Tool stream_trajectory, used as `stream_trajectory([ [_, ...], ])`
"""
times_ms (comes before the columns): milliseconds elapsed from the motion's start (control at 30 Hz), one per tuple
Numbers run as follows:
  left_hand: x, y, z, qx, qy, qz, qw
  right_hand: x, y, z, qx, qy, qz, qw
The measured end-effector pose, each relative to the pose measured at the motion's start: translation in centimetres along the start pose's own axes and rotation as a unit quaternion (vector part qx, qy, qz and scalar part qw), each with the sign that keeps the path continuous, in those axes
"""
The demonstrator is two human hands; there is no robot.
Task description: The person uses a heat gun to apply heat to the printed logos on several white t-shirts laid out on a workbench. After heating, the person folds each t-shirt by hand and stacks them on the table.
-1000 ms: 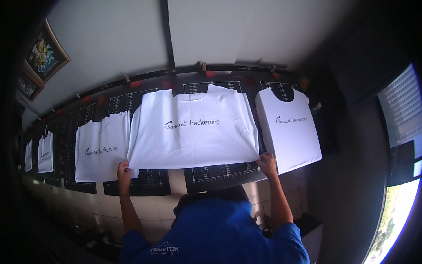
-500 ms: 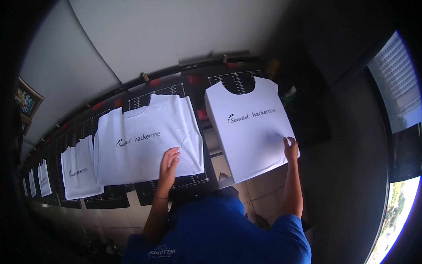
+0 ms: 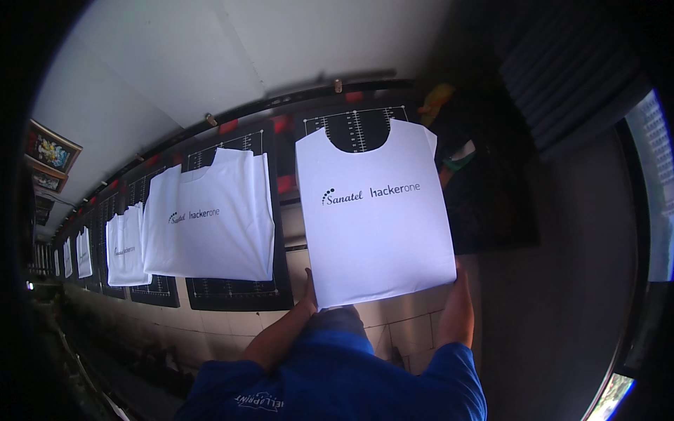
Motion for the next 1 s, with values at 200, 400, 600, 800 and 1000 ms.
stream_trajectory([
  [200, -2.4, 2.0, 8.2, -0.049, 0.093, -0.241, 0.965, 6.7, 0.0, 6.6, -0.076, 0.045, 0.083, 0.993],
  [400, -15.2, 11.9, 12.7, 0.054, 0.03, 0.011, 0.998, 17.6, 7.5, 7.9, -0.004, -0.175, 0.077, 0.982],
  [600, -36.0, 22.6, 13.9, 0.182, 0.34, -0.037, 0.922, 36.7, 22.5, 10.6, 0.03, -0.323, 0.088, 0.942],
  [800, -48.0, 17.9, 22.8, 0.263, 0.477, 0.004, 0.839, 39.9, 32.8, 20.4, 0.101, -0.494, 0.076, 0.86],
  [1000, -58.0, 8.0, 30.8, 0.238, 0.523, -0.023, 0.818, 37.3, 38.6, 21.3, 0.06, -0.483, 0.118, 0.866],
])
Point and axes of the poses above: each hand's wrist, its own z-axis away from the middle knuckle, its own y-axis out of the palm, x = y × z, the point moved 6 cm from there along -z, towards the middle knuckle, and after that the axes turned 13 degrees about x, right-handed, at the moved point
